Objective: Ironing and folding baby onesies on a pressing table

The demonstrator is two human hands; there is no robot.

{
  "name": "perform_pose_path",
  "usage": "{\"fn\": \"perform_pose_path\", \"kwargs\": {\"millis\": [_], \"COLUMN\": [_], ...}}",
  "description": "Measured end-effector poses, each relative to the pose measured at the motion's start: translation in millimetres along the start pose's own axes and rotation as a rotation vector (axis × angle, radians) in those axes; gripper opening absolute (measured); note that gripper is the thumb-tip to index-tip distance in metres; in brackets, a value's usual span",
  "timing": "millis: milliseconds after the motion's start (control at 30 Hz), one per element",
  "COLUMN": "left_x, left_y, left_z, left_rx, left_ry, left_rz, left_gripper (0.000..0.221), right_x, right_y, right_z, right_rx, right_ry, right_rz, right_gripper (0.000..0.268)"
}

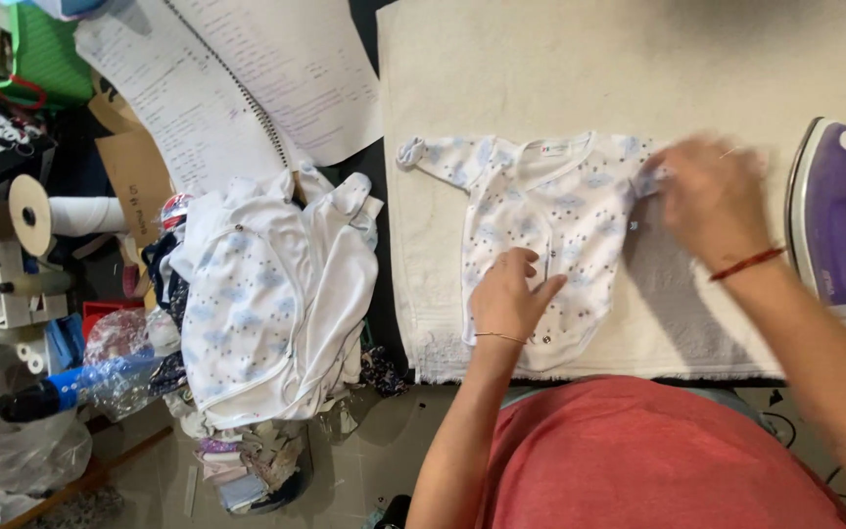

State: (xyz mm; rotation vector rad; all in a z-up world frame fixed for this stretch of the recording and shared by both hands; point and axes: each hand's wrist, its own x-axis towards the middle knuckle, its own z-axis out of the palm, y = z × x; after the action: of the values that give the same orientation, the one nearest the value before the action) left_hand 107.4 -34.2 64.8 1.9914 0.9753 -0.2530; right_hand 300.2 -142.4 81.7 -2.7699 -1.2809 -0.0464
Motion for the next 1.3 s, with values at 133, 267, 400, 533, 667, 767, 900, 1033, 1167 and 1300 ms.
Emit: {"fn": "perform_pose_path", "kwargs": {"millis": [133, 267, 400, 533, 667, 767, 900, 1033, 1167, 1300], "left_x": [12, 7, 27, 41, 39, 41, 40, 41, 43, 47], "left_y": [2, 52, 45, 36, 40, 41, 43, 40, 45, 40], "left_z": [20, -8, 21, 38, 51, 65, 67, 72, 64, 66], "left_rx": [0.146, -0.24, -0.168, -0.05, -0.114, 0.025, 0.097, -0.033, -0.18, -0.198], "left_ry": [0.168, 0.204, 0.074, 0.114, 0.272, 0.382, 0.431, 0.361, 0.174, 0.105], "left_rz": [0.15, 0.081, 0.104, 0.114, 0.213, 0.247, 0.327, 0.276, 0.057, 0.004], "left_gripper": [0.013, 0.013, 0.021, 0.021, 0.021, 0.021, 0.024, 0.02, 0.023, 0.024], "right_x": [-19, -29, -34, -32, -32, -31, -24, -22, -17, -15], "right_y": [-17, -8, -8, -10, -9, -6, -2, -1, -1, -1], "right_z": [8, 25, 38, 59, 60, 52, 51, 52, 53, 54], "right_rx": [0.501, 0.708, 0.875, 0.842, 0.87, 1.004, 0.962, 0.885, 0.829, 0.78], "right_ry": [-0.525, -0.454, -0.294, -0.217, -0.21, -0.271, -0.31, -0.348, -0.387, -0.42], "right_rz": [0.248, 0.349, 0.301, 0.173, 0.222, 0.374, 0.379, 0.37, 0.33, 0.309], "right_gripper": [0.012, 0.012, 0.018, 0.015, 0.018, 0.027, 0.016, 0.011, 0.01, 0.012]}}
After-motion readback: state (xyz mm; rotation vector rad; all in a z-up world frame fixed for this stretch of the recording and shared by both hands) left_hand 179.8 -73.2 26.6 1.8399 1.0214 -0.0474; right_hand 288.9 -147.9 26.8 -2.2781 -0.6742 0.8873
